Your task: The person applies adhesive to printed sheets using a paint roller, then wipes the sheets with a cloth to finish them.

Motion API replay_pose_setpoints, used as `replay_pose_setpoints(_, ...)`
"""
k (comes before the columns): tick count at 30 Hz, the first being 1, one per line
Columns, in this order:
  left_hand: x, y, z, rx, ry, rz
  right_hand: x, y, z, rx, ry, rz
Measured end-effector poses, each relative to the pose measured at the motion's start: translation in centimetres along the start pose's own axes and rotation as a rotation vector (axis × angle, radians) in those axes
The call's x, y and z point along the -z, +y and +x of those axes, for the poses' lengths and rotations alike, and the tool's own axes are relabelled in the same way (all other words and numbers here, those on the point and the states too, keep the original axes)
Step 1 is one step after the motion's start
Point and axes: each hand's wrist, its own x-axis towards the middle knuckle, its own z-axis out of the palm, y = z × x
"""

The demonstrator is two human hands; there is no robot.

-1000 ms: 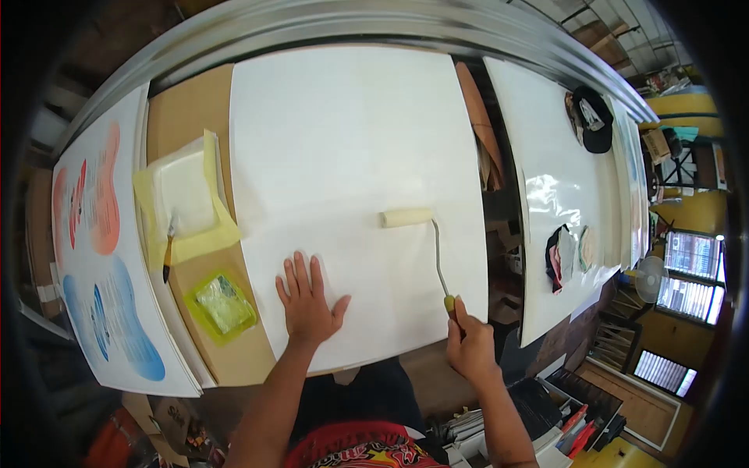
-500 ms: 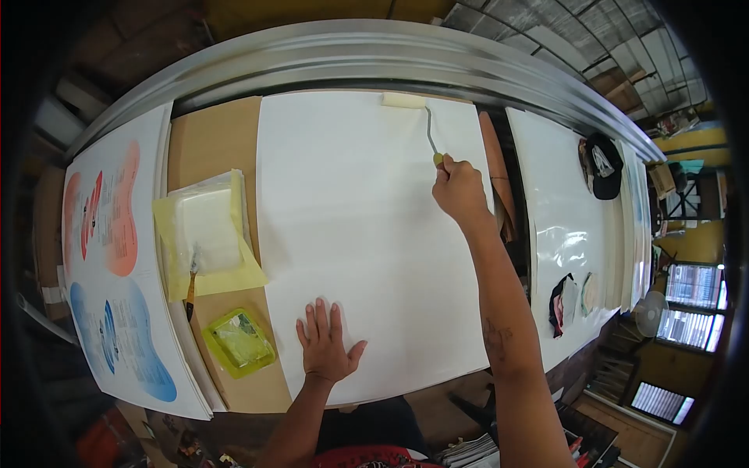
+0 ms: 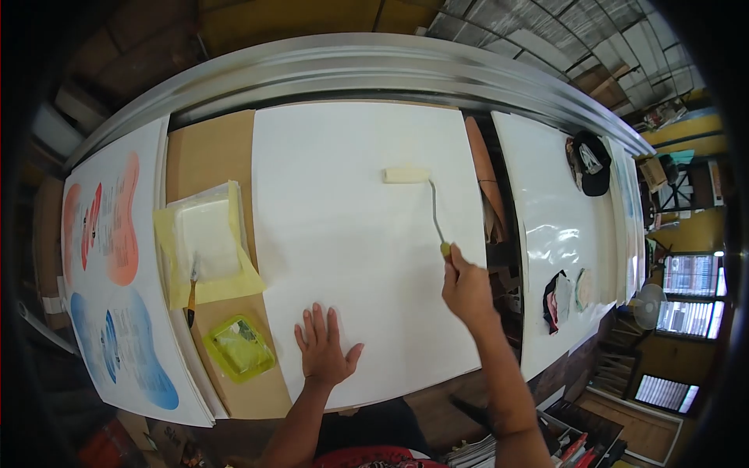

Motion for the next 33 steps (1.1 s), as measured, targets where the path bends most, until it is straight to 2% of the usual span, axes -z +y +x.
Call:
replay_pose_setpoints(3, 0.0, 0.1, -0.1, 0.006, 0.035, -0.011, -1.4, -0.8, 2.4, -0.031, 0.022, -0.033)
replay_pose_setpoints(8, -0.5, -0.1, -0.2, -0.015, 0.068, 0.018, -0.9, -2.2, 16.1, 0.05, 0.124, -0.108)
replay_pose_setpoints(11, -0.2, 0.0, -0.1, -0.011, 0.055, 0.02, 0.3, -2.9, 18.9, -0.013, 0.089, -0.028)
replay_pose_setpoints(14, -0.1, 0.1, 0.0, -0.004, 0.056, 0.028, 1.0, -3.3, 19.6, -0.037, 0.075, -0.082)
replay_pose_setpoints(17, -0.3, 0.0, -0.1, -0.015, 0.07, 0.046, 1.7, -1.7, 18.7, 0.057, 0.021, -0.122)
replay_pose_setpoints(21, -0.1, 0.2, -0.1, -0.002, 0.054, 0.026, 3.3, 1.8, 8.4, 0.013, -0.056, -0.168)
replay_pose_setpoints(22, -0.1, 0.1, -0.1, -0.006, 0.055, 0.023, 2.4, 3.3, 4.8, 0.084, -0.005, -0.191)
replay_pose_setpoints(23, -0.1, 0.0, -0.2, -0.007, 0.057, 0.017, 1.7, 3.7, 1.8, 0.014, -0.004, -0.142)
replay_pose_setpoints(24, -0.1, 0.1, -0.1, -0.003, 0.06, 0.011, -0.1, 5.4, 0.0, 0.071, 0.099, 0.03)
replay_pose_setpoints(26, -0.2, 0.2, -0.1, -0.001, 0.062, 0.021, -0.8, 4.0, 1.8, 0.005, 0.071, -0.037)
replay_pose_setpoints(28, -0.4, 0.0, -0.2, -0.014, 0.08, 0.029, -1.8, 3.6, 8.3, 0.002, 0.118, -0.155)
replay_pose_setpoints(31, -0.4, 0.0, -0.2, -0.023, 0.121, 0.029, -0.8, 2.7, 18.4, 0.084, 0.175, -0.157)
replay_pose_setpoints(33, -0.5, 0.0, -0.2, -0.022, 0.119, 0.037, -0.1, 2.7, 19.2, 0.13, 0.198, -0.125)
